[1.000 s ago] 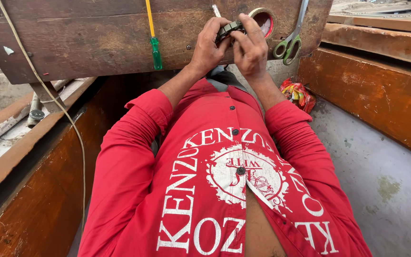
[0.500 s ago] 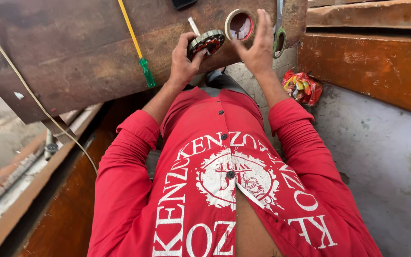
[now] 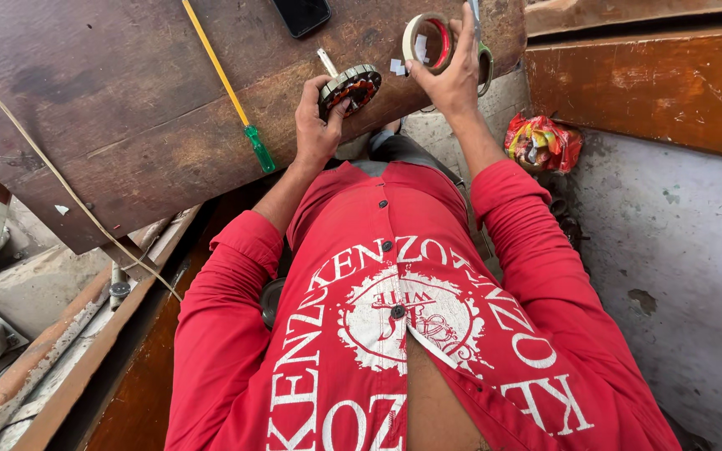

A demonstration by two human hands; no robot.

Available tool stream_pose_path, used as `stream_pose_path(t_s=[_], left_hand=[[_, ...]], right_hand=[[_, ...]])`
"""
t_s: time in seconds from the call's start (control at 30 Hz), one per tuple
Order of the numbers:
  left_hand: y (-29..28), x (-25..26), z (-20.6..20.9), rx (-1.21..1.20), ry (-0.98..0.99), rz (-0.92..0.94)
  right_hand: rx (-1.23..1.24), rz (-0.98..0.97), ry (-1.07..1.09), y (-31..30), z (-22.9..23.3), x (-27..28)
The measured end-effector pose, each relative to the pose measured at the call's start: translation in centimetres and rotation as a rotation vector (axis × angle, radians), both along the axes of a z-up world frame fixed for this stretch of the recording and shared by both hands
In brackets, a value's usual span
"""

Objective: The person sits on the floor and works on a circular electrical component, likely a stator, using a screwdriver and scissors. They manipulate the component, apply tape, and adjust parts while seated at a wooden table.

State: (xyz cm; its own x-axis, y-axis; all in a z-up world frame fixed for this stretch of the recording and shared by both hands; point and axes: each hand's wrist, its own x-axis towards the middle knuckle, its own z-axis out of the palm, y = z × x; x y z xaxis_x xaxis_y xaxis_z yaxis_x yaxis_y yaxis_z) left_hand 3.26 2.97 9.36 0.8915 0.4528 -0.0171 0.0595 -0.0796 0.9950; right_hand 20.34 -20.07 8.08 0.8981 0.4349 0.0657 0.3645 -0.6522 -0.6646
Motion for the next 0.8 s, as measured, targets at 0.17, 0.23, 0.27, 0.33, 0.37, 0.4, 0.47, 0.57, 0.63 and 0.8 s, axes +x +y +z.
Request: stream_pose_path(t_s=[0.17, 0.23, 0.27, 0.33, 0.37, 0.4, 0.47, 0.57, 0.63, 0.8], left_hand=[[-0.2, -0.1, -0.1, -0.009, -0.004, -0.018], [0.0, 0.1, 0.0, -0.007, 0.007, -0.027], [0.1, 0.2, 0.0, -0.009, 0.015, -0.032], [0.1, 0.1, 0.0, -0.003, 0.013, -0.023], [0.1, -0.1, -0.1, 0.004, 0.003, -0.010], [0.1, -0.1, -0.1, 0.013, -0.009, 0.003], [0.0, -0.1, -0.2, -0.001, -0.001, -0.002], [-0.1, 0.1, -0.3, -0.001, 0.011, -0.012], [0.0, 0.2, -0.4, -0.008, 0.017, -0.017], [-0.1, 0.0, -0.6, -0.010, 0.015, -0.035]], right_hand=[[-0.021, 0.021, 0.037, 0.5, -0.8, -0.5], [-0.068, 0.050, 0.010, 1.0, -0.9, -0.8], [-0.091, 0.067, -0.002, 1.2, -1.0, -1.1], [-0.092, 0.118, -0.029, 1.2, -0.8, -1.9], [-0.093, 0.144, -0.039, 1.3, -0.8, -2.3], [-0.100, 0.165, -0.050, 1.4, -0.7, -2.6], [-0.113, 0.205, -0.073, 1.5, -0.4, -2.8], [-0.106, 0.220, -0.071, 1.6, 0.0, -2.9], [-0.152, 0.212, -0.125, 1.8, -0.1, -3.0], [-0.211, 0.230, -0.254, 1.7, -1.1, -3.1]])
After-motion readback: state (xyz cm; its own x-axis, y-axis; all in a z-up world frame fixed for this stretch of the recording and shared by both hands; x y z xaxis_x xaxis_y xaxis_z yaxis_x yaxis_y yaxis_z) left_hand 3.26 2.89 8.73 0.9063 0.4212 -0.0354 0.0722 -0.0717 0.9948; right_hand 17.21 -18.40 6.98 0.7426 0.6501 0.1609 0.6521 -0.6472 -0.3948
